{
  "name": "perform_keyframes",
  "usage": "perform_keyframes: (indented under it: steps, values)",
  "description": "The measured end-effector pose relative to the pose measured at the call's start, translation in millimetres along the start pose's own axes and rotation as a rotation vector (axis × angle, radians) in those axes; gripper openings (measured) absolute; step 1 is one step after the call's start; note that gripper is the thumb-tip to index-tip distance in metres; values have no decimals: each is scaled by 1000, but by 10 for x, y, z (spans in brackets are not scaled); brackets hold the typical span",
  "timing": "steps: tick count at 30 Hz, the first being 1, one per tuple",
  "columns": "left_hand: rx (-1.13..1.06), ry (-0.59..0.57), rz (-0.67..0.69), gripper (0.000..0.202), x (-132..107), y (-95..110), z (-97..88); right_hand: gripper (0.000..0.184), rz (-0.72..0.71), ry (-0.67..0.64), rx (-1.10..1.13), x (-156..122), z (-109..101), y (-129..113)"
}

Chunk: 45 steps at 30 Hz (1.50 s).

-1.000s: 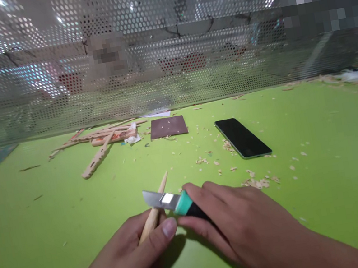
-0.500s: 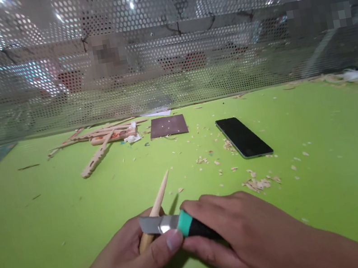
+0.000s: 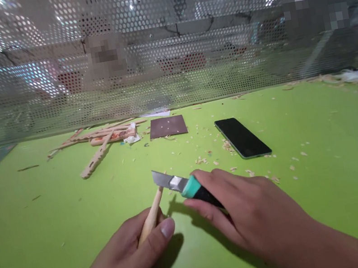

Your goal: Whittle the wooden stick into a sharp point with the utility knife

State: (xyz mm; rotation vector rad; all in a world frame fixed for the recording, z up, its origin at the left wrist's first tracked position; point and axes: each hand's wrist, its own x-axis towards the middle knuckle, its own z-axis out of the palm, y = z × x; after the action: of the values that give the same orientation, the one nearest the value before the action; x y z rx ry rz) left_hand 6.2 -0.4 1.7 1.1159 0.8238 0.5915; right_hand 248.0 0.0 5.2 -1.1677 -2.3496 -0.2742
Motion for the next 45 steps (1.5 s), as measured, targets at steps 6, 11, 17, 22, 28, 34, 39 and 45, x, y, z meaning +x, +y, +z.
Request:
perform_keyframes:
  steps: [6,11,17,22,28,34,39,45]
  values:
    - [-104,2,-204,63,-37,-25,27,30,-1,-44,87,1,26,54]
    - [-64,-25,-216,73,-10,-39,-15,30,-12,-93,151,-12,37,41]
    - [-23,-104,-137,62,3,-26,-53,30,21,-106,200,-22,45,19]
    - [-36,-98,-99,54,-11,9,-39,31,40,-176,307,1,16,-40]
    - [-29,-216,90,36,11,62,-22,17,79,-443,506,19,-33,-144]
    - [28,-131,-24,47,20,-27,-43,27,23,-379,389,-49,6,-158]
    - [31,-106,-153,54,27,-68,-16,40,-64,-156,145,-53,40,-152]
    - [-1,-44,-158,62,3,-85,30,31,-5,-60,76,-23,54,-21]
